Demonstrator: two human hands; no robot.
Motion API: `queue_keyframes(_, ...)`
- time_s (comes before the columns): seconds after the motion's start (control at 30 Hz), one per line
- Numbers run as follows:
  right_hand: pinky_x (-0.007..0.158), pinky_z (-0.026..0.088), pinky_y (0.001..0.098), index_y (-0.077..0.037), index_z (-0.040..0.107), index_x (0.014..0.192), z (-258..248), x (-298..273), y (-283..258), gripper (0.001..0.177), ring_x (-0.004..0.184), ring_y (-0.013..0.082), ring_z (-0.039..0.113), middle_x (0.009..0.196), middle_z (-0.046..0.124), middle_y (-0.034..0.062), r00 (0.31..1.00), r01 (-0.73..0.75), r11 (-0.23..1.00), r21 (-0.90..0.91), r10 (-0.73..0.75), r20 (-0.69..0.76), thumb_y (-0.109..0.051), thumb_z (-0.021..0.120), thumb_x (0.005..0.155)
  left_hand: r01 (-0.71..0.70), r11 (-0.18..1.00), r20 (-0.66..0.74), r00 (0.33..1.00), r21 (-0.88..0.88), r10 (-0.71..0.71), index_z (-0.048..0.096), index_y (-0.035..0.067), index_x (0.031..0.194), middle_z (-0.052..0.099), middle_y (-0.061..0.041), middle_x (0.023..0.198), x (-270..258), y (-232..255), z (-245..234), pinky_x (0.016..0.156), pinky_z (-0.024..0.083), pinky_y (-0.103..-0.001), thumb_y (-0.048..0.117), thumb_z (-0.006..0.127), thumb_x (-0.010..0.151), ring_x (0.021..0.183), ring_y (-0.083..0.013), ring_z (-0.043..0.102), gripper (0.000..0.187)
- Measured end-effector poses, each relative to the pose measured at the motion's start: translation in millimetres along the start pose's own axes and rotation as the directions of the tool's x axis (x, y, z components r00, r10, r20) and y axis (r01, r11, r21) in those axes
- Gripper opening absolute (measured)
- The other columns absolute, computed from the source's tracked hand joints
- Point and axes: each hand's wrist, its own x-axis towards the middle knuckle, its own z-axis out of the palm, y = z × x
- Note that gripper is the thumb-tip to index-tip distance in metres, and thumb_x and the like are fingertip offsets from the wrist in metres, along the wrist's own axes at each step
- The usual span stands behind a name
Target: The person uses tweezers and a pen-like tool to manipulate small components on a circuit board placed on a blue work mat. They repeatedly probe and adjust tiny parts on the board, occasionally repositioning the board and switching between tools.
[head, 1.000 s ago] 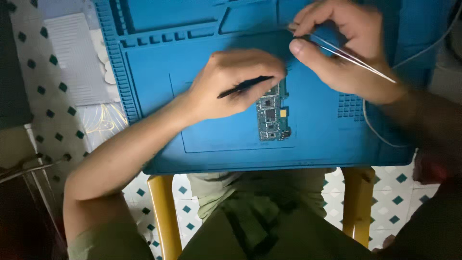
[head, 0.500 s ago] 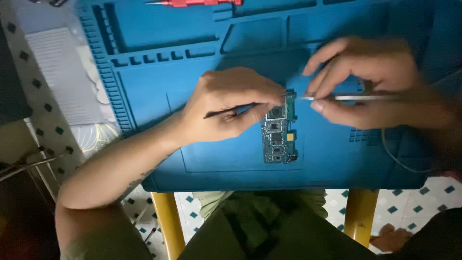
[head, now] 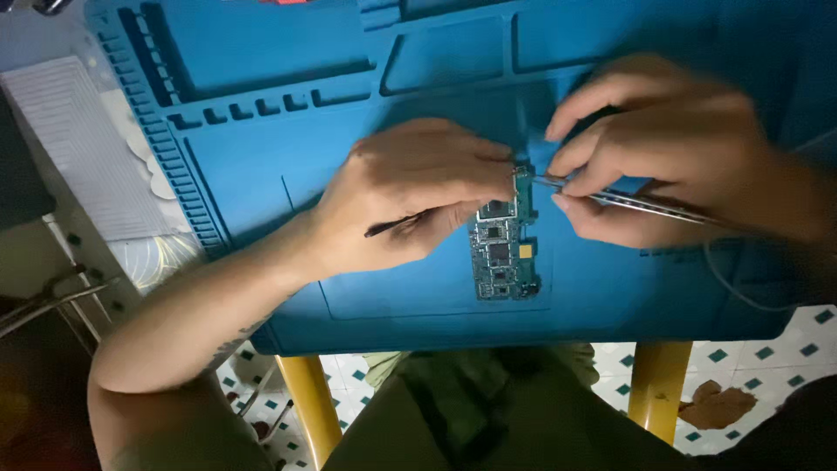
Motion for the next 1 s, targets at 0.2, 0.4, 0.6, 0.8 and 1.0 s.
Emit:
queue_keyframes(0.2, 0.081, 0.054, 0.0525, -0.005, 0.069, 0.083, -1, -2, 0, 0.018, 0.098, 0.0383, 0.071, 0.090, 0.074, 0.0131, 0.999, 0.047, 0.998, 0.037, -0.048, 0.024, -0.016, 0.082, 0.086, -0.085, 0.996, 0.044, 0.995, 0.012, 0.085, 0.072, 0.001, 0.116, 0.077, -0.017, 0.117, -3, -1, 0, 0.105, 0.059, -0.054, 0.003, 0.057, 0.108, 0.114, -0.0379, 0.076, 0.018)
queue_keyframes(0.4, 0.082, 0.052, 0.0517, -0.012, 0.066, 0.082, 0, -7, -10, 0.016, 0.100, 0.0347, 0.070, 0.089, 0.073, 0.0069, 0.993, 0.035, 0.995, 0.091, -0.045, 0.111, -0.021, 0.080, 0.084, -0.175, 0.984, 0.137, 0.975, -0.019, 0.176, 0.074, 0.000, 0.113, 0.079, -0.018, 0.114, -9, 2, 1, 0.111, 0.052, -0.057, 0.007, 0.057, 0.107, 0.119, -0.0420, 0.071, 0.019)
queue_keyframes(0.6, 0.087, 0.054, 0.0527, -0.010, 0.068, 0.083, 2, -2, -18, 0.015, 0.105, 0.0350, 0.067, 0.093, 0.073, 0.0078, 0.984, 0.013, 0.993, 0.118, -0.034, 0.173, -0.018, 0.080, 0.085, -0.159, 0.987, 0.179, 0.970, -0.034, 0.162, 0.075, 0.000, 0.111, 0.080, -0.016, 0.112, -11, 2, 4, 0.115, 0.048, -0.059, 0.008, 0.058, 0.107, 0.120, -0.0433, 0.070, 0.019)
queue_keyframes(0.8, 0.082, 0.056, 0.0495, -0.007, 0.066, 0.082, 7, 0, -18, 0.018, 0.102, 0.0353, 0.068, 0.093, 0.071, 0.0074, 0.989, 0.053, 0.995, 0.083, -0.064, 0.136, -0.008, 0.084, 0.082, -0.154, 0.988, 0.182, 0.971, -0.021, 0.155, 0.074, 0.001, 0.111, 0.079, -0.016, 0.114, -8, 3, 2, 0.114, 0.050, -0.059, 0.011, 0.054, 0.108, 0.120, -0.0421, 0.071, 0.022)
queue_keyframes(1.0, 0.081, 0.058, 0.0466, -0.007, 0.066, 0.081, 8, 0, -16, 0.017, 0.099, 0.0337, 0.068, 0.091, 0.070, 0.0077, 0.989, 0.087, 0.995, 0.057, -0.094, 0.117, -0.007, 0.083, 0.085, -0.139, 0.990, 0.190, 0.972, -0.027, 0.142, 0.073, 0.000, 0.115, 0.078, -0.016, 0.117, -7, 2, 1, 0.114, 0.051, -0.061, 0.013, 0.051, 0.110, 0.121, -0.0432, 0.070, 0.026)
